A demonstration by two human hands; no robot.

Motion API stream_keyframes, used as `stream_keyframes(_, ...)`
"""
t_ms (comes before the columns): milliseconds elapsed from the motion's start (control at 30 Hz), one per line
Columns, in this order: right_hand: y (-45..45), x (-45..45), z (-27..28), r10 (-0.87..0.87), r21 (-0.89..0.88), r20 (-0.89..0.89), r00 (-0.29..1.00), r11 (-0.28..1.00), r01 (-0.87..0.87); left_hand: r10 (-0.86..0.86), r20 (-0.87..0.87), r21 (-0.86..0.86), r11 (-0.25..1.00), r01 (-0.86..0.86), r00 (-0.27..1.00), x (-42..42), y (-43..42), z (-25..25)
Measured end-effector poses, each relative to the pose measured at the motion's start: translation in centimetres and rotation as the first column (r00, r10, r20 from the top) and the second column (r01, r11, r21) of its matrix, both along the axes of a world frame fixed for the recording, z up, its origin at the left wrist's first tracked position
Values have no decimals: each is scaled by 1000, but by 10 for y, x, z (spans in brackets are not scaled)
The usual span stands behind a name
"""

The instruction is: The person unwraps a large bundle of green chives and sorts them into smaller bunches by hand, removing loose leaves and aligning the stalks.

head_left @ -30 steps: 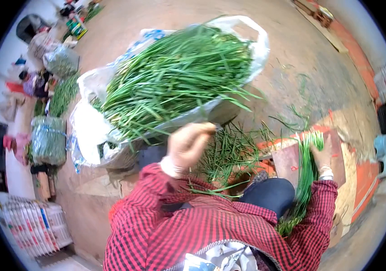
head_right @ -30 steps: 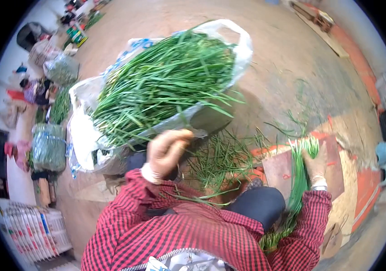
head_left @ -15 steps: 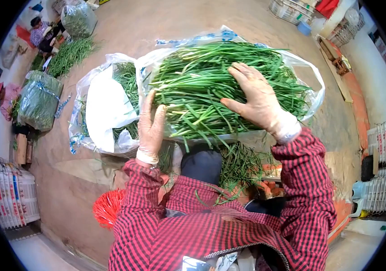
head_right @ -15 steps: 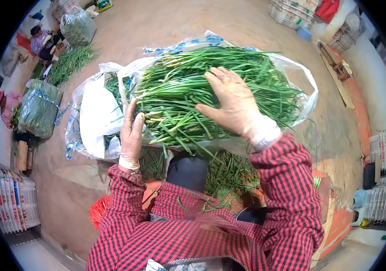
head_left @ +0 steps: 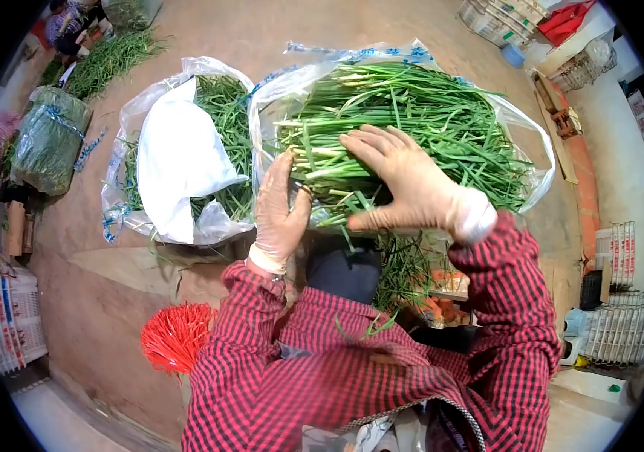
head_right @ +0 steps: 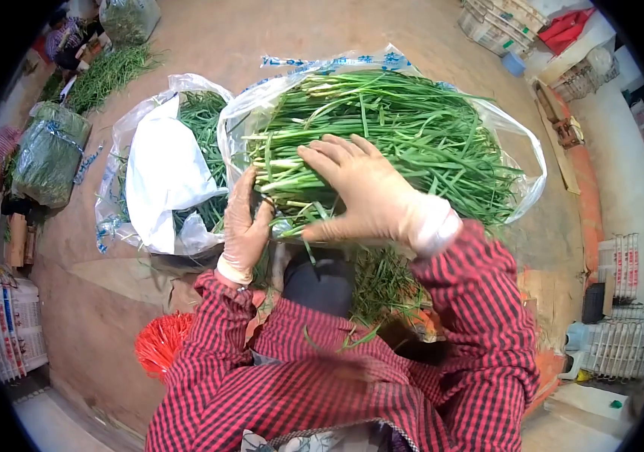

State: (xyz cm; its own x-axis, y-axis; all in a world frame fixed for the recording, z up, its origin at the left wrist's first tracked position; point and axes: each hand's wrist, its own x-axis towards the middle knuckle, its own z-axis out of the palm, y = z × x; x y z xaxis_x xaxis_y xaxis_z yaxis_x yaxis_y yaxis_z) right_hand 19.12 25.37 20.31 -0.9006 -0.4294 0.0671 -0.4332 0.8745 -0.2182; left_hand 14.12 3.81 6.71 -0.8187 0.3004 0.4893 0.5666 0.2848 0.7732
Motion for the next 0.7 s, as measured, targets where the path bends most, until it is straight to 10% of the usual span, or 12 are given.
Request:
stream_keyframes(200, 5, 18, -17, -198, 183, -51, 979, 962, 204, 91, -116, -17, 995, -94, 989, -3, 8, 16)
stream_keyframes(333, 26, -10, -23, -196, -52, 107, 975, 978, 202, -70, 124, 141, 989, 52, 990, 8, 2, 13)
stream_keyframes(700, -25, 22, -22, -165, 225, -104, 981, 957, 185, -40, 235, 258, 966, -23, 971, 51, -16, -12)
